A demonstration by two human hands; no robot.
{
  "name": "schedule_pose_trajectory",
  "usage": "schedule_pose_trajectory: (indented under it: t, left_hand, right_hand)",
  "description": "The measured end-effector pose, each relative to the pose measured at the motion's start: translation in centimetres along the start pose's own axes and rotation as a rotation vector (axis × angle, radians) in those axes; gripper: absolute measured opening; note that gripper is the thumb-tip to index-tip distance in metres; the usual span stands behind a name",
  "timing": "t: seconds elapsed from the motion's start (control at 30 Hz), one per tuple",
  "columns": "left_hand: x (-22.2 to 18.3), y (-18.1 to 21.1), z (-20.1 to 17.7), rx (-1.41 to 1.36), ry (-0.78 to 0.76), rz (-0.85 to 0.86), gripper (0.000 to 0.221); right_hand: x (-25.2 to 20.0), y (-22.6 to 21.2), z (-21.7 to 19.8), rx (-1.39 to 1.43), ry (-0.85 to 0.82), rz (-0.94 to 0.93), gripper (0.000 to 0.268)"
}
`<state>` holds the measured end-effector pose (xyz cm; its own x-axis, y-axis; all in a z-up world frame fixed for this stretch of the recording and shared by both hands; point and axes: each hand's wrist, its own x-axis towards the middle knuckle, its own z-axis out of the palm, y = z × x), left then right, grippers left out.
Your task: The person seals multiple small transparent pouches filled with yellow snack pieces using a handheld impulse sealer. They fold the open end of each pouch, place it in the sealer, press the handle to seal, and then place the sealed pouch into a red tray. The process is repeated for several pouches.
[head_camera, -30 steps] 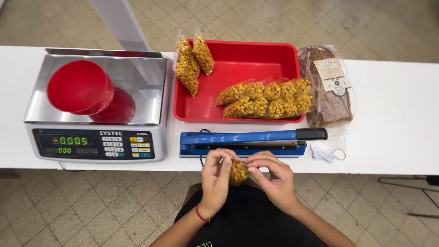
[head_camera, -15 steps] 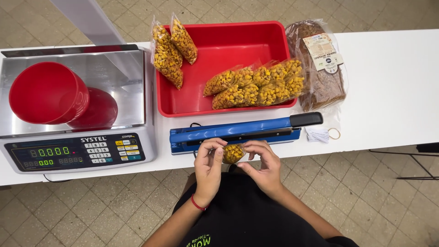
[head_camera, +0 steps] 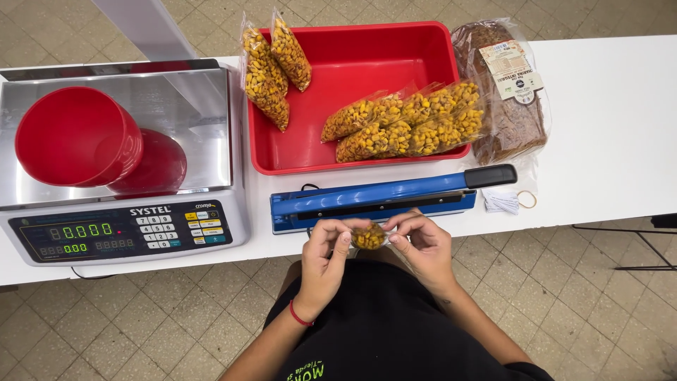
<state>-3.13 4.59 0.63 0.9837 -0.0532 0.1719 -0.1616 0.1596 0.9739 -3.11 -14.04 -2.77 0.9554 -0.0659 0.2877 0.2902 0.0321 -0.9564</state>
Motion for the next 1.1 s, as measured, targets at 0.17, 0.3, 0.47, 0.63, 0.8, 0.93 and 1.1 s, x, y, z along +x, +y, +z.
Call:
schedule_pose_trajectory:
  t: [0.17, 0.3, 0.47, 0.63, 0.8, 0.93, 1.1]
  left_hand:
    - [-0.2, -1.7, -0.4, -0.043, -0.05, -0.024, 0.008]
    - [0.4, -1.7, -0.6, -0.041, -0.071, -0.022, 0.01]
    - [0.8, -1.6, -0.3, 0.011, -0.081, -0.023, 0.033]
    - [1.5, -1.0, -0.1, 0.207, -0.077, 0.052, 0.029]
    - [1.6, -0.3, -0.8, 0.254, -0.11, 0.082, 0.013]
    - [1.3, 0.4, -2.0, 0.33, -0.185, 0.3, 0.008]
    - [0.7, -1.6, -1.9, 0.037, -0.278, 0.108, 0.049]
  right_hand:
    - [0.5, -0.2, 0.4, -0.144, -0.085, -0.059, 0.029]
    - [1.1, -0.5, 0.6, -0.227, -0.063, -0.111, 0.004]
    - [1.1, -0.4, 0.4, -0.148, -0.053, -0.1, 0.004]
    - [1.3, -0.8, 0.0, -0.17, -0.104, -0.142, 0.007]
    - [1.8, -1.2, -1.0, -0.186, -0.162, -0.21, 0.006]
    - [1.9, -2.6, -1.9, -0.188, -0.32, -0.276, 0.005]
    - [2.9, -5.1, -2.0, -0.177, -0.385, -0.27, 0.007]
